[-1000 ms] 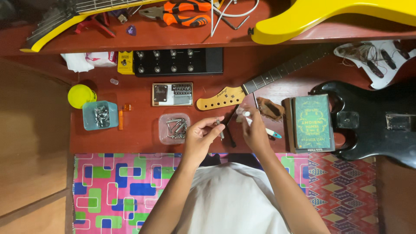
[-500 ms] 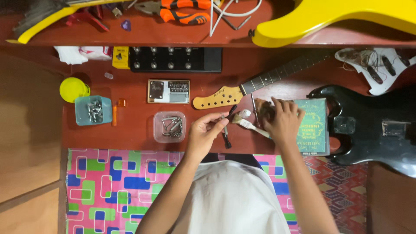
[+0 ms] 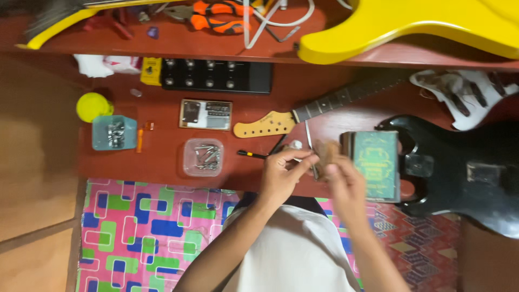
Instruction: The person cleans a metal guitar bridge and several small metal components using a small bottle of liquid and a cloth. They apply the liquid to the parts and wipe them down, handling each piece individually before placing them back on the table.
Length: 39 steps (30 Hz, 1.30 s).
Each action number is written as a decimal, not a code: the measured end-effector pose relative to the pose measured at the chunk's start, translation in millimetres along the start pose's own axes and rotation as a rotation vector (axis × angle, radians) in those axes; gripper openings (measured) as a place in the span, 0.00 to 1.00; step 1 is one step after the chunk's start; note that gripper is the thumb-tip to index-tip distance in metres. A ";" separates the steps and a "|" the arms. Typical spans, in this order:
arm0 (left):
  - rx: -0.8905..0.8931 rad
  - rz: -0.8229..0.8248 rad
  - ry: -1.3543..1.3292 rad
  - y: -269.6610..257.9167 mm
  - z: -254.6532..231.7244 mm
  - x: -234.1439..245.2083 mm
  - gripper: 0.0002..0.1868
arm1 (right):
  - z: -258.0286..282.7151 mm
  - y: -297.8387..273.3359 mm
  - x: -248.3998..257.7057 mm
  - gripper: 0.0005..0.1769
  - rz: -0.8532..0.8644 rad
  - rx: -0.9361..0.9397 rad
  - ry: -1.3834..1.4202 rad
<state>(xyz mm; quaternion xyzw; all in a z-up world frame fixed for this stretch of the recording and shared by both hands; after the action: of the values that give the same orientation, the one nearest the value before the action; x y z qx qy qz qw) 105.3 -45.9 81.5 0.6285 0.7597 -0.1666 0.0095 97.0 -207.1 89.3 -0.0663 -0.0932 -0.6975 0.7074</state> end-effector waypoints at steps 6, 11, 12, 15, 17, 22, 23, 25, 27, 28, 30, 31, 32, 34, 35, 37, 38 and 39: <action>0.026 -0.036 0.047 -12.5 -30.1 -7.5 0.12 | 43.1 -20.1 2.4 0.05 -0.032 0.207 -0.194; -0.024 -0.007 0.161 -17.6 -19.3 -1.0 0.07 | 33.1 -8.9 -2.9 0.16 -0.076 0.006 0.166; -0.076 0.020 0.232 -15.8 -16.2 1.7 0.06 | 18.0 -10.2 -7.8 0.18 -0.025 -0.080 0.274; 0.191 0.068 0.057 -34.2 -39.4 -1.8 0.38 | 8.3 -14.4 -5.1 0.11 0.056 -0.323 0.470; 0.335 0.066 -0.152 -44.0 -17.8 1.5 0.29 | -1.6 -11.1 -9.0 0.11 0.050 -0.353 0.485; 0.402 0.044 -0.409 -42.4 34.5 27.1 0.05 | 0.8 -14.0 -17.6 0.10 0.076 -0.423 0.405; 0.382 -0.017 -0.474 -38.4 39.4 37.2 0.06 | 1.7 -16.3 -21.6 0.09 0.086 -0.437 0.385; 0.360 -0.069 -0.539 -38.0 30.5 46.1 0.07 | 1.9 -22.7 -31.9 0.08 0.088 -0.445 0.364; 0.378 -0.122 -0.667 -42.3 4.3 46.0 0.04 | -1.4 -29.3 -46.2 0.08 0.077 -0.466 0.407; 0.377 -0.101 -0.663 -37.9 12.2 54.6 0.04 | 3.3 -27.1 -51.0 0.08 0.059 -0.454 0.408; 0.378 -0.027 -0.715 -36.2 29.6 69.8 0.08 | 14.8 -30.2 -60.1 0.09 0.038 -0.409 0.422; 0.382 -0.014 -0.711 -38.2 21.7 73.6 0.08 | 19.1 -32.2 -66.3 0.09 0.024 -0.404 0.423; 0.323 0.007 -0.639 -39.1 10.5 79.6 0.10 | 24.9 -34.1 -75.3 0.08 0.047 -0.383 0.431; 0.269 0.044 -0.568 -37.4 12.5 96.7 0.13 | 25.4 -39.6 -93.3 0.08 0.053 -0.358 0.434; 0.254 0.034 -0.537 -35.0 24.5 110.1 0.12 | 19.2 -44.4 -103.6 0.09 0.046 -0.386 0.459; 0.244 0.040 -0.505 -32.3 28.3 130.2 0.12 | 15.0 -49.3 -122.0 0.11 0.022 -0.413 0.483; 0.222 0.035 -0.509 -31.7 19.2 138.3 0.11 | 16.5 -49.3 -128.1 0.11 -0.015 -0.404 0.439; 0.206 0.030 -0.515 -33.8 11.9 145.0 0.10 | 17.6 -52.1 -132.1 0.11 -0.052 -0.402 0.390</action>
<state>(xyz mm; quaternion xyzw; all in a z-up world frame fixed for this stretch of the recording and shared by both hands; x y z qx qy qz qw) 40.2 83.7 46.0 0.5741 0.7021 -0.3971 0.1407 43.0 -75.4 74.8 -0.0674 0.1835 -0.7196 0.6663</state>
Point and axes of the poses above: each hand's wrist, its own y-axis towards the middle knuckle, its own x-axis out of the back of the hand, z = x × y, the point moved 6 cm from there along y, towards the middle knuckle, and after that the axes turned 2 degrees about -y, right-handed, at the moved point
